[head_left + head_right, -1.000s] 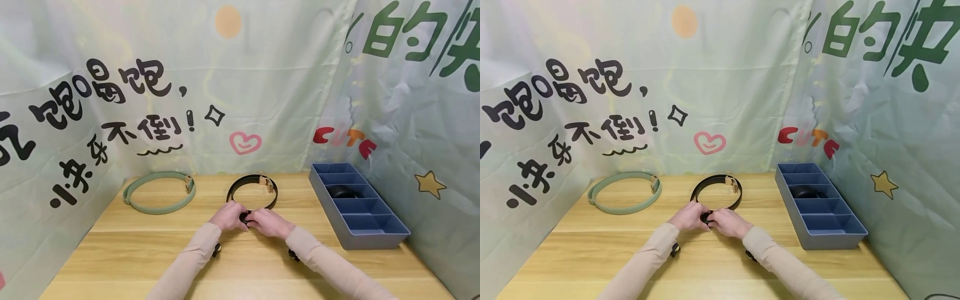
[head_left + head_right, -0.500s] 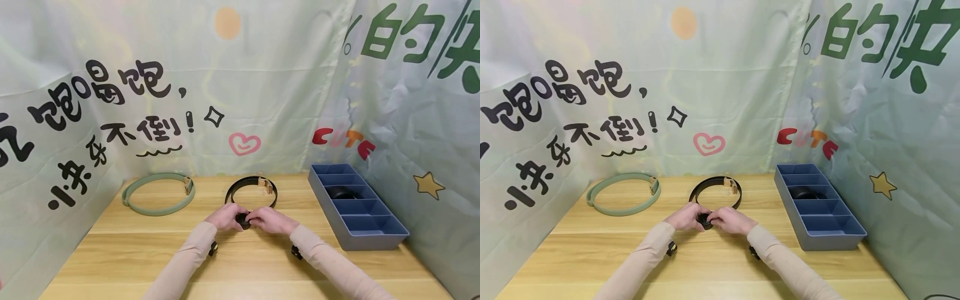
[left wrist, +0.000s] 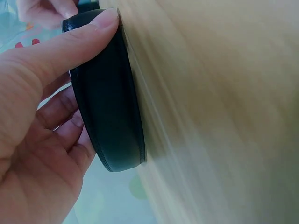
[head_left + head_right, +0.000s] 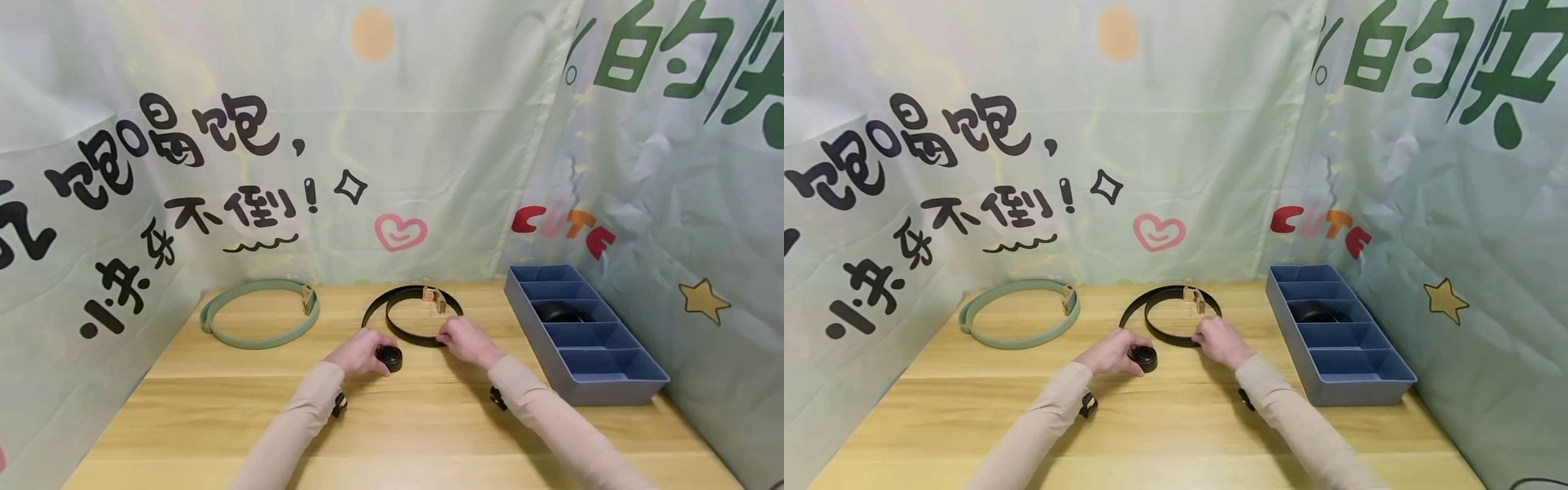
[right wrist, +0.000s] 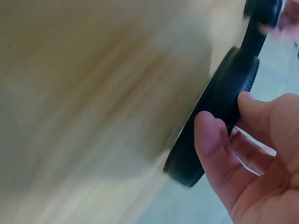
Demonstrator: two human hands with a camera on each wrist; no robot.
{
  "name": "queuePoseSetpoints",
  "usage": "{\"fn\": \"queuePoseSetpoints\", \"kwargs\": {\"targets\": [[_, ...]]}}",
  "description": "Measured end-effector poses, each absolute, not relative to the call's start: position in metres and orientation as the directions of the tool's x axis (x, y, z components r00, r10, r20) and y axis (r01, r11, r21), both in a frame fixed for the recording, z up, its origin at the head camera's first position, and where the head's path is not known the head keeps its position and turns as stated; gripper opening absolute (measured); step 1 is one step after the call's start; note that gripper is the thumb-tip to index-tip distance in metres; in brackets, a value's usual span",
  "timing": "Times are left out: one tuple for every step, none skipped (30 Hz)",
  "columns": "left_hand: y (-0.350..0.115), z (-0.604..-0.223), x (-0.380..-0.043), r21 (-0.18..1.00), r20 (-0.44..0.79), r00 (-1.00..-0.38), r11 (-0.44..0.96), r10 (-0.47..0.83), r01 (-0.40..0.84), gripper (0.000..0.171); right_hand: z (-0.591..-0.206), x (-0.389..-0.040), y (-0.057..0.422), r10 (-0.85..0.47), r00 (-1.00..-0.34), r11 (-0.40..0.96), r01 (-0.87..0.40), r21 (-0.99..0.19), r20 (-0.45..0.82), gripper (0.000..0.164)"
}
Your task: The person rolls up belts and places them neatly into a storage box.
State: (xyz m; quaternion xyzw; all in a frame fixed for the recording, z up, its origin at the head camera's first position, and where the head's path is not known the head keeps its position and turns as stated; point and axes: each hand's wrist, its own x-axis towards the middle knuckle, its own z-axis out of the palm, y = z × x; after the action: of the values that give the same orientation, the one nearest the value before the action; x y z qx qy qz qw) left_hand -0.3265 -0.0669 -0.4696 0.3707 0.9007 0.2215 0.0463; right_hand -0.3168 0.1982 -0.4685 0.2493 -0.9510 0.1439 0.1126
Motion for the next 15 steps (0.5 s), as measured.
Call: {"fn": "queuePoseSetpoints", "kwargs": {"targets": [[-0.069,-0.469,-0.327,0.435,0.082,-0.722,0.627,0.688,0.646,0.046,-0.468,-0.319,0.206,-0.425,-0.858,0.843,-0.491,-0.218,0.289,0.008],[-0.071,-0.469,-0.328,0.437,0.083,-0.723,0.627,0.686,0.645,0.045,-0.467,-0.321,0.214,-0.401,-0.87,0.856,-0.468,-0.22,0.288,0.008],[-0.072,-0.47,-0.328,0.435,0.085,-0.723,0.628,0.685,0.645,0.044,-0.467,-0.322,0.221,-0.375,-0.882,0.869,-0.442,-0.224,0.286,0.009],[-0.073,-0.47,-0.329,0.432,0.085,-0.725,0.63,0.684,0.645,0.044,-0.467,-0.324,0.228,-0.353,-0.889,0.88,-0.421,-0.22,0.29,0.01],[-0.074,-0.47,-0.329,0.432,0.084,-0.727,0.633,0.681,0.643,0.044,-0.467,-0.326,0.234,-0.328,-0.899,0.892,-0.397,-0.218,0.291,0.011],[-0.075,-0.47,-0.328,0.431,0.086,-0.727,0.632,0.682,0.644,0.043,-0.466,-0.327,0.239,-0.306,-0.906,0.902,-0.374,-0.216,0.291,0.011],[-0.075,-0.47,-0.328,0.431,0.087,-0.729,0.634,0.679,0.643,0.044,-0.466,-0.328,0.242,-0.283,-0.914,0.91,-0.351,-0.219,0.29,0.012],[-0.076,-0.469,-0.327,0.434,0.089,-0.731,0.634,0.677,0.64,0.044,-0.465,-0.329,0.244,-0.265,-0.92,0.917,-0.332,-0.219,0.287,0.012],[-0.076,-0.469,-0.327,0.437,0.092,-0.733,0.634,0.674,0.638,0.043,-0.465,-0.329,0.245,-0.256,-0.923,0.922,-0.323,-0.215,0.287,0.014],[-0.076,-0.469,-0.326,0.442,0.094,-0.734,0.632,0.673,0.636,0.043,-0.464,-0.329,0.244,-0.256,-0.924,0.925,-0.32,-0.204,0.285,0.017],[-0.076,-0.469,-0.325,0.447,0.095,-0.734,0.63,0.672,0.635,0.042,-0.463,-0.328,0.242,-0.266,-0.924,0.926,-0.324,-0.192,0.276,0.023],[-0.076,-0.469,-0.325,0.454,0.095,-0.735,0.628,0.671,0.632,0.041,-0.463,-0.326,0.239,-0.284,-0.921,0.923,-0.338,-0.184,0.267,0.03],[-0.076,-0.469,-0.324,0.46,0.093,-0.738,0.628,0.669,0.627,0.04,-0.463,-0.324,0.234,-0.304,-0.919,0.918,-0.353,-0.182,0.253,0.036],[-0.076,-0.469,-0.324,0.464,0.093,-0.739,0.627,0.668,0.625,0.039,-0.463,-0.321,0.229,-0.332,-0.913,0.907,-0.378,-0.184,0.238,0.041],[-0.076,-0.469,-0.323,0.465,0.092,-0.74,0.628,0.666,0.623,0.039,-0.463,-0.318,0.223,-0.358,-0.906,0.897,-0.401,-0.188,0.225,0.044]]}}
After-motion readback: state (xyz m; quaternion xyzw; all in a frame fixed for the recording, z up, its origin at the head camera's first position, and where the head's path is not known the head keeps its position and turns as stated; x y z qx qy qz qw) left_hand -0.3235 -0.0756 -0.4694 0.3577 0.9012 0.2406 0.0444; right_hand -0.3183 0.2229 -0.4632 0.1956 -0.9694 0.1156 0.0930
